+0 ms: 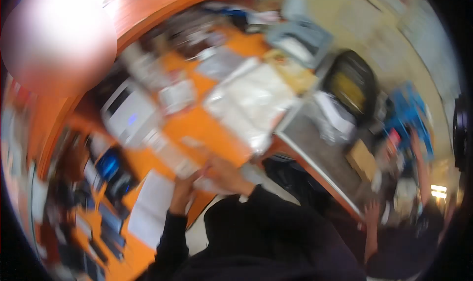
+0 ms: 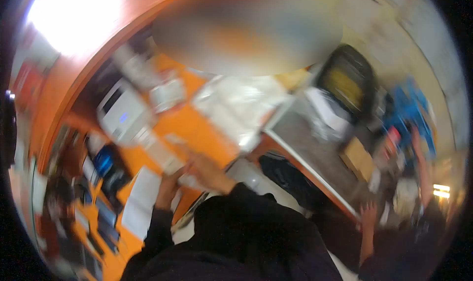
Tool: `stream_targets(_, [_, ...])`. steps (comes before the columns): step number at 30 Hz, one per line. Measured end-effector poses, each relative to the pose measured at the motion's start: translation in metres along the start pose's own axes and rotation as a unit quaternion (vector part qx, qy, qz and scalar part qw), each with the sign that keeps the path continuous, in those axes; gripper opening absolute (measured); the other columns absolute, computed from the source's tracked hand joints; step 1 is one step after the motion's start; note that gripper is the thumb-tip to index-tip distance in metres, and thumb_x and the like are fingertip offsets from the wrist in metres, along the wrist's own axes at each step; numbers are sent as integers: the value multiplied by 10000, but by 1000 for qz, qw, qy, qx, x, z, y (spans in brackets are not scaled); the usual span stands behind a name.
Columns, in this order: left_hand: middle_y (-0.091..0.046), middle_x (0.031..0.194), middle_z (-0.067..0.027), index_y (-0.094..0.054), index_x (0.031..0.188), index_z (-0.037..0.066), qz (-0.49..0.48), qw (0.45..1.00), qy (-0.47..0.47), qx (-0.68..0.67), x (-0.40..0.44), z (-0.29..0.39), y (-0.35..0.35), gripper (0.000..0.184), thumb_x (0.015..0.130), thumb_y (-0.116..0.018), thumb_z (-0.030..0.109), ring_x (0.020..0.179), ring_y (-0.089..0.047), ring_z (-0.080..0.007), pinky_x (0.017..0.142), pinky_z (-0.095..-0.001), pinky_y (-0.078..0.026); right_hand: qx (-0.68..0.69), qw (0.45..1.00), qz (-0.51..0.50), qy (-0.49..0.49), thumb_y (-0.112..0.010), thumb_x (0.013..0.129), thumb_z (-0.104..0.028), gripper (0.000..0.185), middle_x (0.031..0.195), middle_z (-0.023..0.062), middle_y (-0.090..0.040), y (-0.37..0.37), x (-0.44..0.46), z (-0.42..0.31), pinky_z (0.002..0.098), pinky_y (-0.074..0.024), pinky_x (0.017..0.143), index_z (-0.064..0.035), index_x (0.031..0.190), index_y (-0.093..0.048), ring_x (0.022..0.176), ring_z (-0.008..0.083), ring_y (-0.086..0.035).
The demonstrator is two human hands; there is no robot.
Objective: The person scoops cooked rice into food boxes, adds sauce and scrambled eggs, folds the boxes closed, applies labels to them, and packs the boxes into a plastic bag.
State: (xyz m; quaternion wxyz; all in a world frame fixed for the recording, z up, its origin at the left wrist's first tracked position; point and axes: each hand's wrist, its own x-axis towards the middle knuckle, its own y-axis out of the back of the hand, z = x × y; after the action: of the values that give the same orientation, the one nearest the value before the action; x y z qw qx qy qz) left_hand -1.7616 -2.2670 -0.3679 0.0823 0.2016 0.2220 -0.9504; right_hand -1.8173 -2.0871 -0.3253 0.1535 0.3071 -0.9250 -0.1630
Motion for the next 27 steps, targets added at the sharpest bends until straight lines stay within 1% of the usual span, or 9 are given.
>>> stream_targets(2, [-575,1152,-137,-496,1233,-34,57,989,-50,128,-7,8,-20,447,829,-676,31,983,-622,-249,798,-338,-543,97,991,-17,-94,-664,858,-57,762,916,66,-593,13,-11,-31,300,-503,791,-134,1499,-258,840,175,-604])
stream_targets(4, [-493,1201,-165,-460,1251,-55,80,920,-232,305,7,-39,15,532,829,-707,154,1061,-557,-309,862,-396,-498,160,979,68,-103,-674,846,-26,820,914,58,-594,25,-28,-33,291,-505,787,-129,1509,-203,850,158,-610])
stream_targets(7, [-422,1240,-201,-421,1280,-40,290,785,-365,408,0,-55,-16,658,830,-725,333,1135,-470,-370,943,-463,-415,250,934,239,-91,-681,824,29,906,927,49,-594,68,-69,-26,272,-512,775,-134,1521,-125,863,130,-616])
stream_targets(9, [-428,1229,-218,-413,1288,-13,387,491,-477,617,-3,-55,-16,678,828,-719,379,1144,-446,-381,964,-484,-378,237,886,392,-80,-680,822,36,930,965,46,-582,110,-112,-18,256,-520,743,-137,1525,-96,862,105,-606])
stream_targets(12, [-424,1236,-218,-415,1283,-3,293,529,-516,607,7,-45,-74,613,856,-689,342,1149,-431,-374,957,-486,-381,53,768,632,-92,-705,787,43,975,1040,61,-556,188,-205,0,248,-525,718,-127,1521,-85,891,116,-597])
stream_targets(15, [-562,1162,-182,-565,1139,-3,-72,693,-495,520,19,-54,-194,370,847,-680,194,1095,-517,-377,957,-459,-386,-15,669,737,-96,-715,749,100,992,1019,66,-548,258,-288,21,241,-509,713,-135,1512,-125,837,115,-587])
stream_targets(19, [-588,1201,-134,-599,1145,29,-377,645,-474,466,6,-84,-375,303,851,-628,97,1178,-524,-317,1005,-451,-352,-61,608,780,-136,-693,751,114,998,975,76,-540,321,-334,28,239,-503,700,-157,1521,-118,793,119,-586])
stream_targets(26, [-476,1387,-163,-472,1335,-7,-471,622,-439,446,10,-193,-521,427,960,-454,196,1295,-435,-317,1051,-432,-315,-128,643,709,-261,-680,751,85,933,919,57,-564,344,-346,83,273,-493,665,-126,1519,-195,749,173,-590])
stream_targets(27, [-456,1413,-163,-454,1356,-11,-474,621,-429,454,11,-203,-529,439,977,-418,207,1303,-426,-314,1053,-426,-311,-92,650,698,-285,-687,769,28,862,983,84,-574,343,-345,74,325,-480,746,-125,1504,-263,864,235,-583])
